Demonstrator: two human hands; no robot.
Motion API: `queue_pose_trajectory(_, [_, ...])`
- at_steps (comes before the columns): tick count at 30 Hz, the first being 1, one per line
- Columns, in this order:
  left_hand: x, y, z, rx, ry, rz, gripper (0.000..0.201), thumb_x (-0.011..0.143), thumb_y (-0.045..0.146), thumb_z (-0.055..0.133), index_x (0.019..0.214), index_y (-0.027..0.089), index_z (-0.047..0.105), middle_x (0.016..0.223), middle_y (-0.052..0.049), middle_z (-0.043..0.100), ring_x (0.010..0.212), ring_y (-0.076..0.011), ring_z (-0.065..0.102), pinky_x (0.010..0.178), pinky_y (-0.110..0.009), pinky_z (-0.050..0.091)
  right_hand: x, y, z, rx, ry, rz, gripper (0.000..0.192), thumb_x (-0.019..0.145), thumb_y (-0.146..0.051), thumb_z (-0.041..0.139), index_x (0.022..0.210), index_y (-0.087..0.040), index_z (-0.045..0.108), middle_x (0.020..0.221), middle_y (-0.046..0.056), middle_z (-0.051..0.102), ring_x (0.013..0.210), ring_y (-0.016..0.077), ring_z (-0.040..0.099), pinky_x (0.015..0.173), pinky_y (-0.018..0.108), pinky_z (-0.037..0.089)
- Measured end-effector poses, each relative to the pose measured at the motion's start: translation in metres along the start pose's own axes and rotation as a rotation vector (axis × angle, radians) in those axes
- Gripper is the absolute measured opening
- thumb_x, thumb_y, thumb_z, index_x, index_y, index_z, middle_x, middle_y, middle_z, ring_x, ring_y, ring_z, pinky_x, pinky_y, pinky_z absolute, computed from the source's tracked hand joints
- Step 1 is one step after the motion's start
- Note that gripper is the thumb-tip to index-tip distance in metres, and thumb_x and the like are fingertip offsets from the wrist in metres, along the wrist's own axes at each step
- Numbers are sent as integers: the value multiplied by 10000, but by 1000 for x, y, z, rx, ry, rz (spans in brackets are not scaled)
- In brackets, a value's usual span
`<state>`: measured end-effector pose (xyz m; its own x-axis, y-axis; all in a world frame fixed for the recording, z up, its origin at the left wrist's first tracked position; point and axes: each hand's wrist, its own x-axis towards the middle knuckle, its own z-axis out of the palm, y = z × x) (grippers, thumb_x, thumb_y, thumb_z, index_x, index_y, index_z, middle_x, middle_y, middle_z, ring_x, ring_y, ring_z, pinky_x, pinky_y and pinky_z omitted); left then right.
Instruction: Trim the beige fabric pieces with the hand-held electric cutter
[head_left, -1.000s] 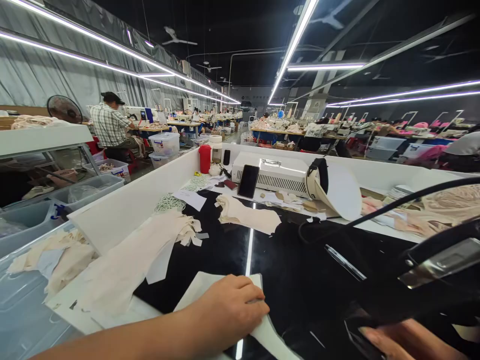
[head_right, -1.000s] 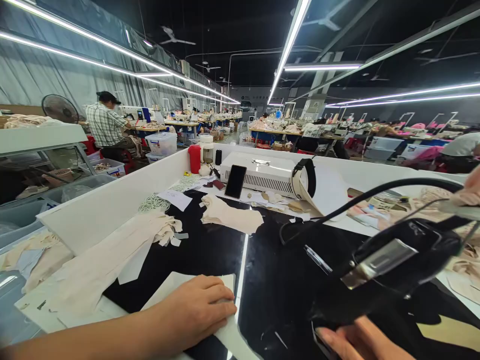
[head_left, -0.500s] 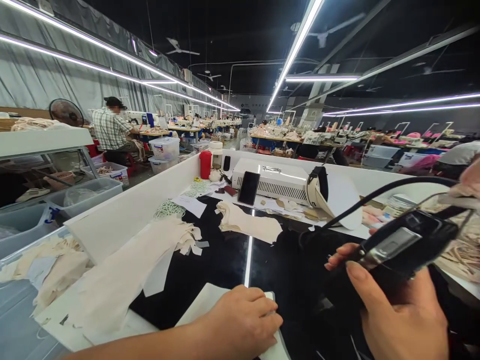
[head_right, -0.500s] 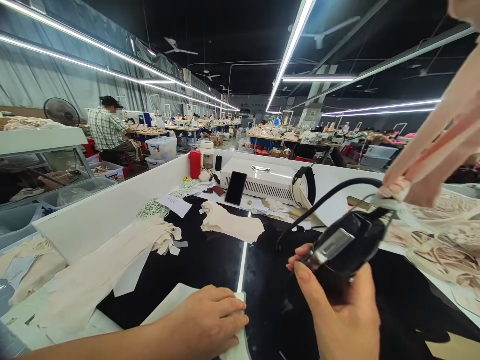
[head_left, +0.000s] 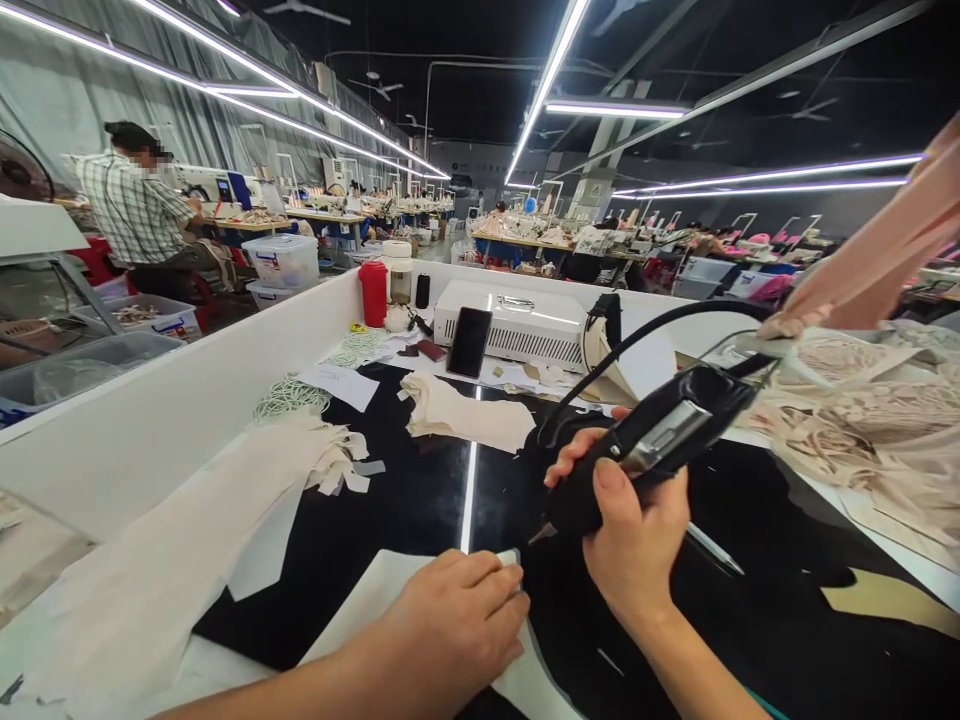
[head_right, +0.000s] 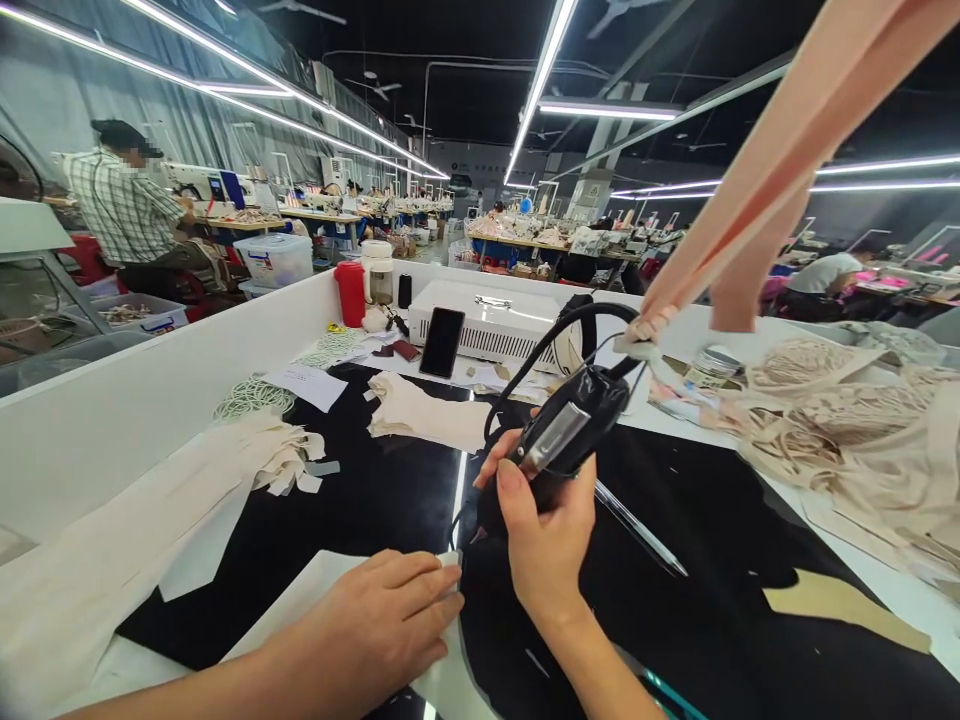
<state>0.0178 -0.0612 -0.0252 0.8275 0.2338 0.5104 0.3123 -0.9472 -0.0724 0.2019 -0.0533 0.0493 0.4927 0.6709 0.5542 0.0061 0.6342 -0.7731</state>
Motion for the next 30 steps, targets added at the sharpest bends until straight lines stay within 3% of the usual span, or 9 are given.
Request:
queue_pose_trajectory(6, [1,1,-9,10,-69,-5,218,1103,330,629,1208,149,689,1298,-71,747,1128,-194,690,858,-303,562,-5,3,1,77,-30,23,372,912,-380,819,1230,-320,634,880,-34,694,660,149,653,589,307,594])
queue_pose_trajectory(15, [4,1,-14,-28,65,-29,182,1128,260,549,1151,153,695,1241,-25,773,1061,-190,707,809,-306,561,-5,-4,7,129,-21,55,384,902,-413,822,1225,-315,639,855,-40,686,648,147,641,578,301,583])
queue_pose_trajectory(20, [3,0,-16,-49,75,-26,169,1119,256,565,1150,151,694,1232,-28,774,1060,-188,706,807,-306,560,-8,1,7,118,-33,66,390,907,-414,818,1234,-312,632,863,-40,689,656,148,640,587,304,583])
queue_pose_trajectory(25, [1,-2,-8,-33,24,-16,173,1080,283,638,1185,153,683,1245,-48,757,1085,-193,695,790,-296,553,-10,3,6,104,-24,57,380,908,-403,813,1224,-291,633,856,-31,687,658,154,641,583,307,588])
queue_pose_trajectory(30, [-3,-6,8,1,91,17,184,1053,305,666,1154,154,695,1159,-43,765,992,-191,706,687,-290,526,-10,3,5,95,-29,51,337,921,-367,792,1209,-290,635,841,-23,686,650,157,643,579,308,596])
